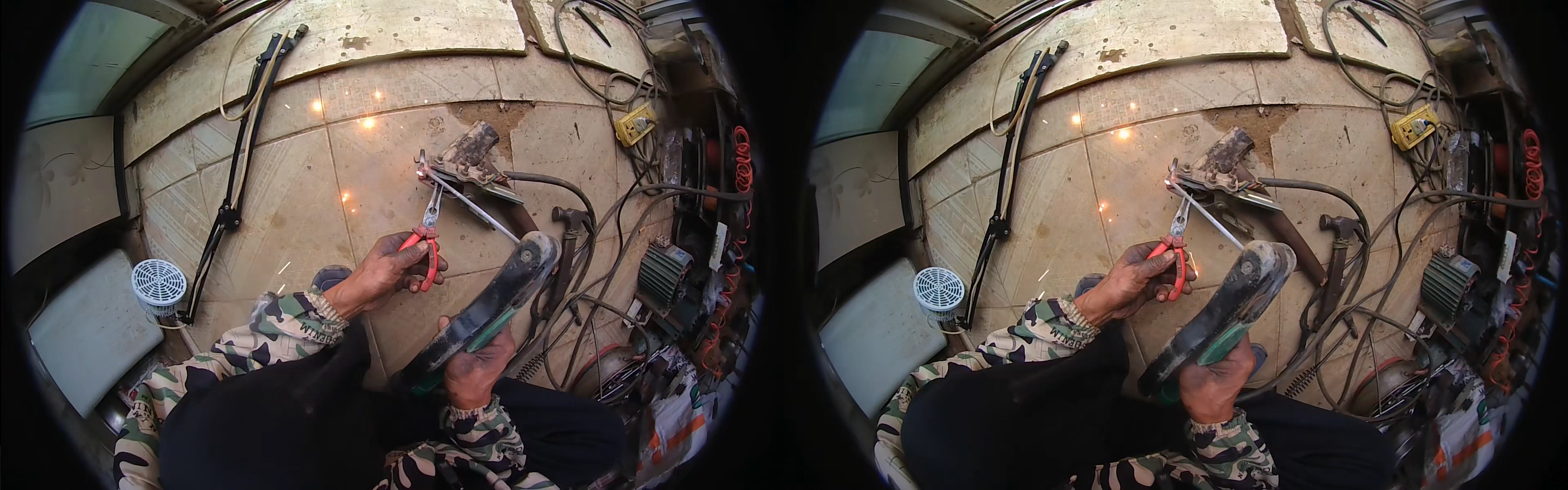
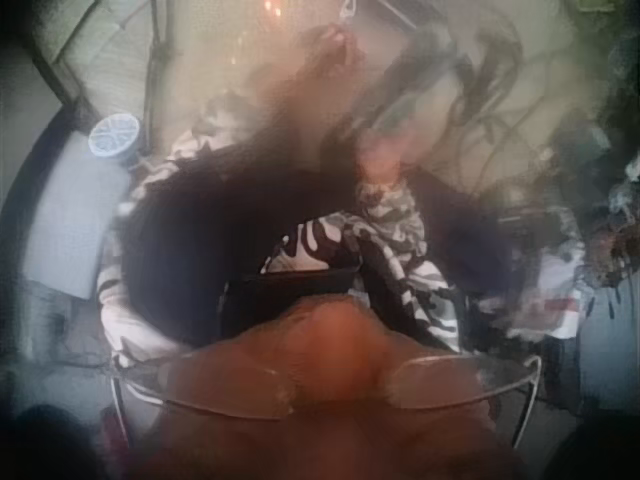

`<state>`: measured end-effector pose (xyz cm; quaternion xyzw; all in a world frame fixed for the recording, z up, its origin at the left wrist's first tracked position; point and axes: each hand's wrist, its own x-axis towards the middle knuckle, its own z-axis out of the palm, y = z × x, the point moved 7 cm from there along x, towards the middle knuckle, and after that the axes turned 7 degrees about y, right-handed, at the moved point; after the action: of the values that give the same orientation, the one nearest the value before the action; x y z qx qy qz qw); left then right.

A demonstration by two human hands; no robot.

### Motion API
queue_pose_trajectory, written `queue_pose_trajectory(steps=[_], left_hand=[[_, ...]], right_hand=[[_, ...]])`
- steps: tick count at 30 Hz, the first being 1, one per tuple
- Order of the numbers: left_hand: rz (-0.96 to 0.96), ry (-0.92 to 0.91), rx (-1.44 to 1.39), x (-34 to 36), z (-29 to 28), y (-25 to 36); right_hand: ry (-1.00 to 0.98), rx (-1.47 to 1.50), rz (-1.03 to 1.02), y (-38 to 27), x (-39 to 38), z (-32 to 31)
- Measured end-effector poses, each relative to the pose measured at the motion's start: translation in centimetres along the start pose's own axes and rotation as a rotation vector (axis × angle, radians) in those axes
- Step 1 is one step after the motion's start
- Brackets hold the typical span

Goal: The person welds a metal piece clamped to a wooden block using a handheld welding torch, then uses pliers to trim the weld and inspect the joint.

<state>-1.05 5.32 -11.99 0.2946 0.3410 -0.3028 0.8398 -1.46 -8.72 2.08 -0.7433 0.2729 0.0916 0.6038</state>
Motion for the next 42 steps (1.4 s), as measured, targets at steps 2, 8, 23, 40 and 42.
queue_pose_trajectory(steps=[2,8,23,40,42], left_hand=[[-0.006,0.001,-0.005,-0.2,0.1,0.3],[0.015,0.003,0.029,-0.3,0.2,0.4],[0.037,-0.015,0.051,-0.3,0.2,0.4],[0.015,-0.017,0.015,-0.3,0.4,0.4],[0.01,-0.016,0.014,-0.2,0.3,0.3]], right_hand=[[0.008,-0.121,-0.08,-0.5,0.2,-0.2],[-0.014,-0.042,-0.042,-0.4,0.1,0.1],[-0.019,-0.132,-0.07,0.1,-0.1,0.2],[-0.009,-0.07,-0.043,0.4,-0.1,0.1],[-0.004,-0.068,-0.032,0.6,-0.1,0.1]])
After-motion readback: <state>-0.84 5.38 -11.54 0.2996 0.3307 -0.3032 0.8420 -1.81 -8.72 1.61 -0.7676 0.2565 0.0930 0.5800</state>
